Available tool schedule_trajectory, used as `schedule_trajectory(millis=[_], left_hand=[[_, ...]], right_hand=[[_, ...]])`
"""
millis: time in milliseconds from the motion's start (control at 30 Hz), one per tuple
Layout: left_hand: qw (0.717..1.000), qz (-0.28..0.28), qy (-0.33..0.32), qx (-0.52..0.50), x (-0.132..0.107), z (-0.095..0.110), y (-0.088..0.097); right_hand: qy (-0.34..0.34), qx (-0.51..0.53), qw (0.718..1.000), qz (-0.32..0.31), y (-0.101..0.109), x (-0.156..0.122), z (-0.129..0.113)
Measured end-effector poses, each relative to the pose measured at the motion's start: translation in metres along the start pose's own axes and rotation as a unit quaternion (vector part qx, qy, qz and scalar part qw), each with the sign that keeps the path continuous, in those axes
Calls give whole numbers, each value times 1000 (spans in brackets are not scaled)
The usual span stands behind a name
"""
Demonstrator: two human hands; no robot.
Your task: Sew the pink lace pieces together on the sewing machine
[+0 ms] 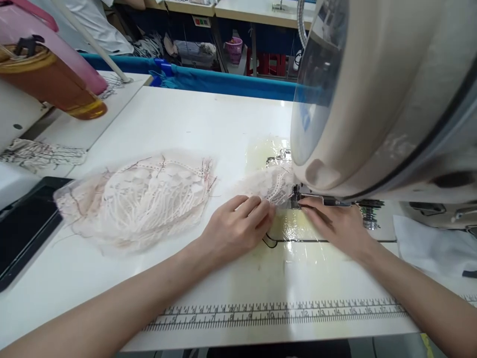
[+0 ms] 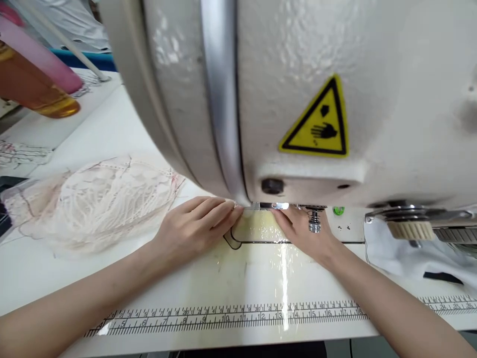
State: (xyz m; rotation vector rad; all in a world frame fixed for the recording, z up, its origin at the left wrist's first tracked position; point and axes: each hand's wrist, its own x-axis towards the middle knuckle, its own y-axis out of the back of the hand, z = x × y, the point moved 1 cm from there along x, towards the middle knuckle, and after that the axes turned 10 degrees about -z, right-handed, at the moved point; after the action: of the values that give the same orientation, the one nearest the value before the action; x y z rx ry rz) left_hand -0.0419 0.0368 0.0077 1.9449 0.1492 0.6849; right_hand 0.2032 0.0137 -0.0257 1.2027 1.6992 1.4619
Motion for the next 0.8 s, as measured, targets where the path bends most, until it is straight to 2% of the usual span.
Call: schedule_trajectory(millis=[367, 567, 800], left_hand=[[1000, 14, 9, -7, 4, 0, 3], [1000, -2, 4, 5, 3, 0, 2], [997, -7, 33, -65, 1, -1, -2]], right_hand=[[11, -12, 1000, 8, 4, 3, -2], [5, -19, 1000, 10, 3, 4, -4], [1, -46, 999, 9, 2, 4, -6]])
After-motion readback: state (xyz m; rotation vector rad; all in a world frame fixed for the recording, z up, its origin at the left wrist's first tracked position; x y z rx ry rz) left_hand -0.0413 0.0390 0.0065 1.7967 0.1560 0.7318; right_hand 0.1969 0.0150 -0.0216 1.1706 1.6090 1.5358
